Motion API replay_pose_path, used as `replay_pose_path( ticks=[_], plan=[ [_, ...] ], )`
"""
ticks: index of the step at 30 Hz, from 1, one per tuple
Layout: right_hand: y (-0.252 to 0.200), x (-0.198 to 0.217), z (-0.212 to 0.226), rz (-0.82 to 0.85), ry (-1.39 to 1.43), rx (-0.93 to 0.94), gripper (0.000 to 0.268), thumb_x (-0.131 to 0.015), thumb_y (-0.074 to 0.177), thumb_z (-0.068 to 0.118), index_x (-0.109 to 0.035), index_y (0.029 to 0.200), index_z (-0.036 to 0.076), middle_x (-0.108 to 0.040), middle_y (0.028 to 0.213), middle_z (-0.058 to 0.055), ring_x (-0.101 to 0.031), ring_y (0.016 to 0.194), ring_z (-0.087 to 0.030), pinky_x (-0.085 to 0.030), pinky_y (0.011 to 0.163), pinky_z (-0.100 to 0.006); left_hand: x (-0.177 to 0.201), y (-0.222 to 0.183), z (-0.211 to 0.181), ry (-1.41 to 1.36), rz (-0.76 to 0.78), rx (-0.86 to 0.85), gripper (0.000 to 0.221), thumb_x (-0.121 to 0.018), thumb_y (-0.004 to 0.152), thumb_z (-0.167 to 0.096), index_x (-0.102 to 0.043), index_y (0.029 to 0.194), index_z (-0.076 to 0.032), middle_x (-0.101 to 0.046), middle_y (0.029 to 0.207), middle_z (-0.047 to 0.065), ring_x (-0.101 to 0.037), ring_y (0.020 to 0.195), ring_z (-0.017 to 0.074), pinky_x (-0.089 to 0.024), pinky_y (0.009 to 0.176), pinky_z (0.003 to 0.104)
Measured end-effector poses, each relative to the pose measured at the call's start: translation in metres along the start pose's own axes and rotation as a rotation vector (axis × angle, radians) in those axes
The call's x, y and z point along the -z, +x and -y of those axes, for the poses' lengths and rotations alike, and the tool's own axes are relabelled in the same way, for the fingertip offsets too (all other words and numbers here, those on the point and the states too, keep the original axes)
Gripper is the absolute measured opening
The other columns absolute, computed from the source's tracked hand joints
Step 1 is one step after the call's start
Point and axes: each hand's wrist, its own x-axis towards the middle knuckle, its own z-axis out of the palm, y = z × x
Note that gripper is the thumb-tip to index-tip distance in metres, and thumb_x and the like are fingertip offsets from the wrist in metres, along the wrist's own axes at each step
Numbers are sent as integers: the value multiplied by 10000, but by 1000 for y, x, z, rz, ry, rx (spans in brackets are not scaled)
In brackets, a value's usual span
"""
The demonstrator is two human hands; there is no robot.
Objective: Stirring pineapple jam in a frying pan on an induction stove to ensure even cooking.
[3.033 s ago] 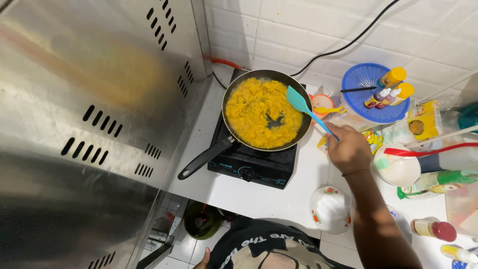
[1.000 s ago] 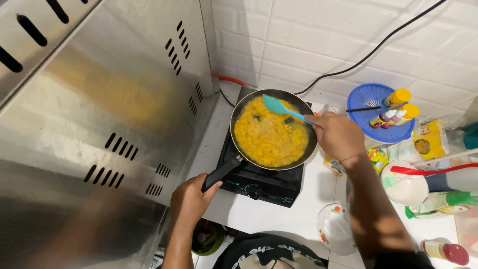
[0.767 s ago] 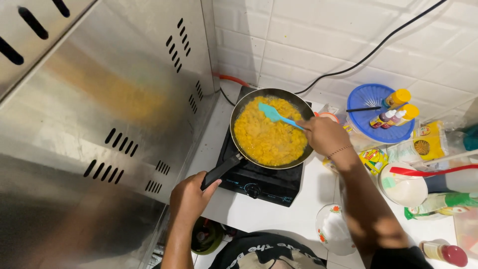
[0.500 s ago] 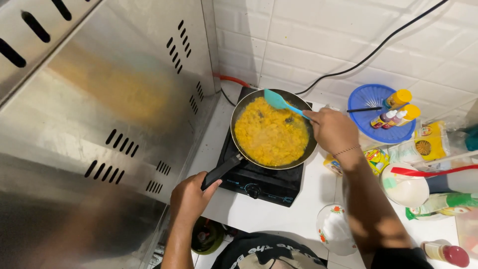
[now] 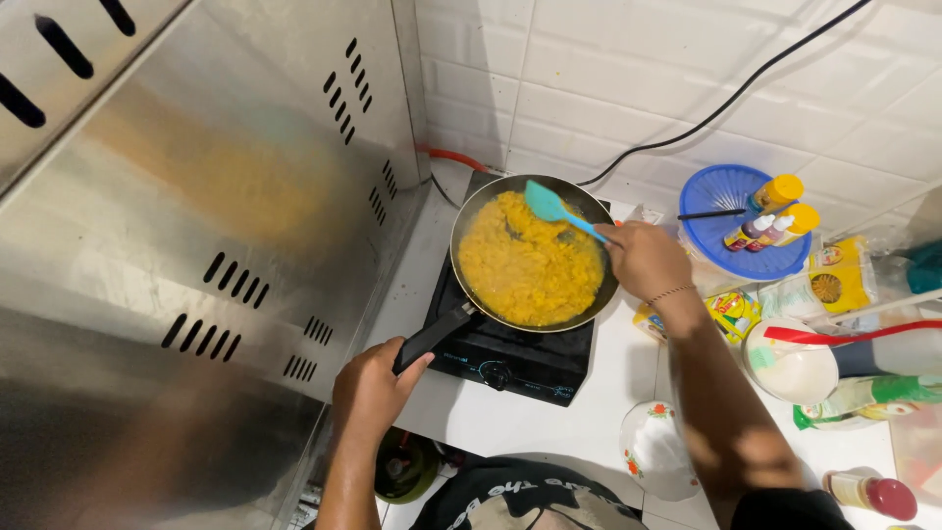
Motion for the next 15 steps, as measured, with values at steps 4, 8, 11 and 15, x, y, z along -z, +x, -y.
replay_pose_path(
  ticks=[4, 8, 11, 15],
  plan=[
    [-4, -14, 9, 141, 155, 86, 435, -588, 948, 172, -699, 1362, 246, -752, 1173, -96, -681, 1026, -325, -529, 834, -437, 3, -1, -2, 13, 29, 40, 376, -746, 913, -505, -645, 819, -156, -641, 637, -22, -532, 513, 163, -409, 450, 334],
    [-33, 42, 25, 220, 40, 23, 398, -580, 959, 221, -728, 1310, 336, -754, 1114, 21, -663, 1092, -238, -532, 816, -436, 4, 2, -2, 23, 79, 77, 375, -727, 925, -515, -630, 812, -171, -619, 618, -33, -524, 503, 148, -405, 443, 325],
    [-47, 48, 16, 230, -108, -3, 475, -509, 942, 213, -697, 1317, 436, -718, 1089, 79, -677, 983, -243, -519, 734, -454, 2, 3, 0, 25, 60, 35, 387, -733, 922, -520, -622, 804, -169, -594, 598, -32, -488, 485, 142, -373, 430, 326],
    [-47, 32, 15, 182, -121, 5, 382, -516, 990, 293, -718, 1288, 423, -706, 1011, 54, -678, 968, -266, -527, 683, -482, -1, 2, 1, 1, 42, 26, 356, -729, 920, -507, -648, 810, -178, -614, 602, -36, -498, 482, 139, -366, 426, 321]
  ],
)
